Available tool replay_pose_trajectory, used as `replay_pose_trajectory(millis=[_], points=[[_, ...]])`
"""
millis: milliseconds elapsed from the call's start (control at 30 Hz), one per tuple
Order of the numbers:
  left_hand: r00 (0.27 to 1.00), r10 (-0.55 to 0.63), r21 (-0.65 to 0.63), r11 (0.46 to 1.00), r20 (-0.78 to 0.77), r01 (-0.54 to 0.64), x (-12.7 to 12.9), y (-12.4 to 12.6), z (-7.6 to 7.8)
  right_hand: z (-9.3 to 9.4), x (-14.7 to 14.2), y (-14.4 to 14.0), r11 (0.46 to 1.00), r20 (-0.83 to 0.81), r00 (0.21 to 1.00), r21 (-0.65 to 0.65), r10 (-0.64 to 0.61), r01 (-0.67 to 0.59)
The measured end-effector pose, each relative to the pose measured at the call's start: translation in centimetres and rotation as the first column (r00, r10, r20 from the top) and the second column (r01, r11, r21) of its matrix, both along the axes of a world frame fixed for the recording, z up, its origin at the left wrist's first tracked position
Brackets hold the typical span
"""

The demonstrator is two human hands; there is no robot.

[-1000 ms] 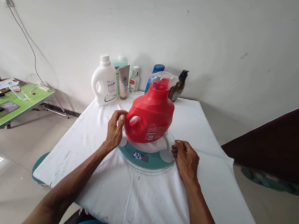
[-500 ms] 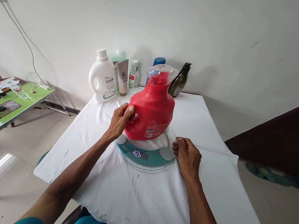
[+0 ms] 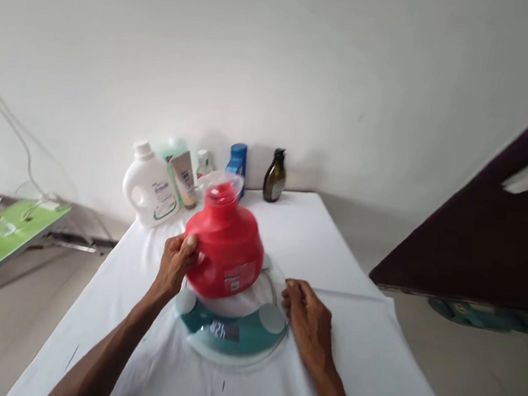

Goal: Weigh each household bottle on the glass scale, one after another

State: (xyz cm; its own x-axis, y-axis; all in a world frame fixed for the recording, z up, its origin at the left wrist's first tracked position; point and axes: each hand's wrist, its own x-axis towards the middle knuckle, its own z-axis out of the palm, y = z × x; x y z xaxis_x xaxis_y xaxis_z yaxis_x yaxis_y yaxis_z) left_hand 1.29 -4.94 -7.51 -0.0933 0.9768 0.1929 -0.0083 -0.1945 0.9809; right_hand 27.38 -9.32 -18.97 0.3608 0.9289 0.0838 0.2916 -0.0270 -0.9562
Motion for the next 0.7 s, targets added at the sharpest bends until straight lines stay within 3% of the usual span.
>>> replay_pose_trajectory(millis=[233,400,500,567,633,700], points=[[0.985,0.164,-0.003,0.986,0.046,-0.164,0.9,0.9,-0.2,-0.8,0.0,0.8,0.995,0.003,1.000,0.092,-0.031,0.031],[0.975,0.191,0.045,0.979,0.114,-0.197,2.7,2.7,2.9,-0.9,-0.2,0.7,0.990,0.006,0.998,0.126,-0.056,0.054],[0.971,0.160,0.092,0.980,0.177,-0.178,5.6,5.5,5.4,-0.9,-0.3,0.7,0.986,-0.002,0.998,0.150,-0.067,0.066],[0.974,0.107,0.116,0.985,0.199,-0.132,8.3,7.9,6.4,-1.0,-0.2,0.7,0.984,-0.005,0.997,0.164,-0.071,0.071],[0.983,0.056,0.128,0.989,0.177,-0.079,11.5,10.6,6.3,-1.4,-0.2,0.6,0.984,-0.001,0.998,0.165,-0.066,0.065],[0.986,0.022,0.165,0.985,0.165,-0.050,14.9,13.4,5.2,-2.0,-0.3,0.6,0.984,0.000,0.997,0.158,-0.078,0.077]])
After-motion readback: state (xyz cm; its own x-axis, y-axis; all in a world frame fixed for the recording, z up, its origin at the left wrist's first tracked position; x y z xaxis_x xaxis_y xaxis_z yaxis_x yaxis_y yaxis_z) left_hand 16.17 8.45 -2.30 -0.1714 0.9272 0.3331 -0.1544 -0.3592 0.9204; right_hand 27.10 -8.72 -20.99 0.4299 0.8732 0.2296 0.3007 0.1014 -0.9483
